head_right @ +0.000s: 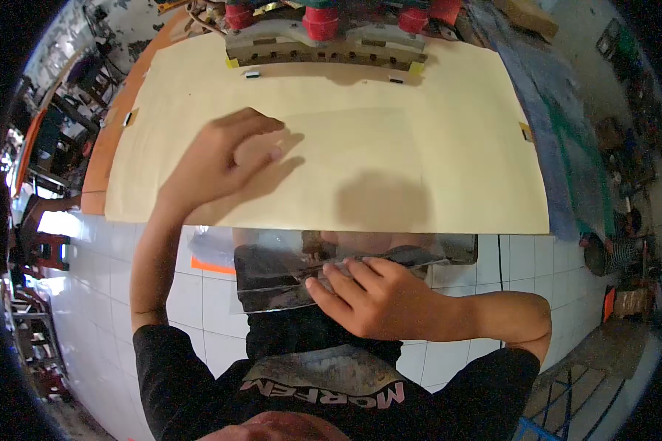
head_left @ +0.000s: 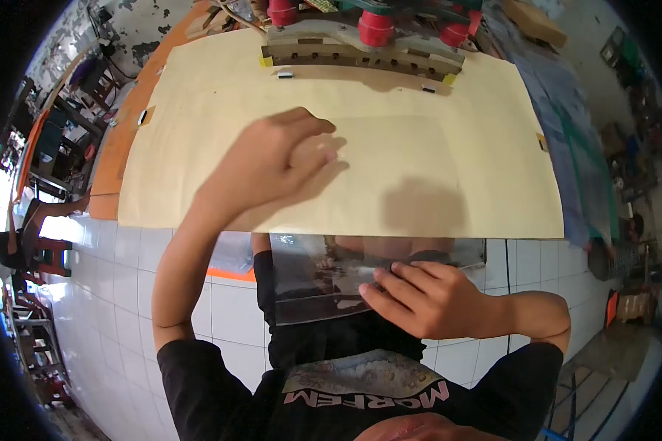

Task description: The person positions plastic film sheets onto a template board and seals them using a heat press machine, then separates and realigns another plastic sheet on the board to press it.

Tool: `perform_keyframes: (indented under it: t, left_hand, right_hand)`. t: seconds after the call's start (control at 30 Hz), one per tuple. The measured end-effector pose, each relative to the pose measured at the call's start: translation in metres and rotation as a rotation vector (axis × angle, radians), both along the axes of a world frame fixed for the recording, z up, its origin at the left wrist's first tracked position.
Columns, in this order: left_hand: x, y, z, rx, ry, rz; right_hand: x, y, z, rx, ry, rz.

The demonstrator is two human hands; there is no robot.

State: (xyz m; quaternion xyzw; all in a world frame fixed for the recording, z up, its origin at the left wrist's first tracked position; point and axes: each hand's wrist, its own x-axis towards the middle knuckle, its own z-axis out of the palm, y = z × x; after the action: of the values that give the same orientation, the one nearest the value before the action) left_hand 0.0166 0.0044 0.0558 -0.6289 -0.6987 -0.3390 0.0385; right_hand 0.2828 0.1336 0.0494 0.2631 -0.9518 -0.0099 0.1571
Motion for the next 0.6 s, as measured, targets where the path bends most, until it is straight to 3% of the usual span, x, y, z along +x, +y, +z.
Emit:
perform_keyframes:
  t: [0.27,0.33,0.47,0.6]
  left_hand:
    - [0.009,0.046,-0.030,0.022,0.046,0.079]
    - [0.003,0.063,-0.029,-0.209,0.179,0.031]
    - [-0.004,0.095,-0.041,-0.179,0.217,-0.018]
    - [-0.002,0.111,-0.048,0.006,0.105,-0.095]
  right_hand:
    - [0.009,-0.011,-0.017,0.022,0.083,0.041]
    - [0.010,-0.010,-0.023,0.034,0.078,0.050]
    - [0.012,-0.009,-0.024,0.038,0.058,0.046]
    - [0.013,-0.006,-0.024,0.026,0.047,0.034]
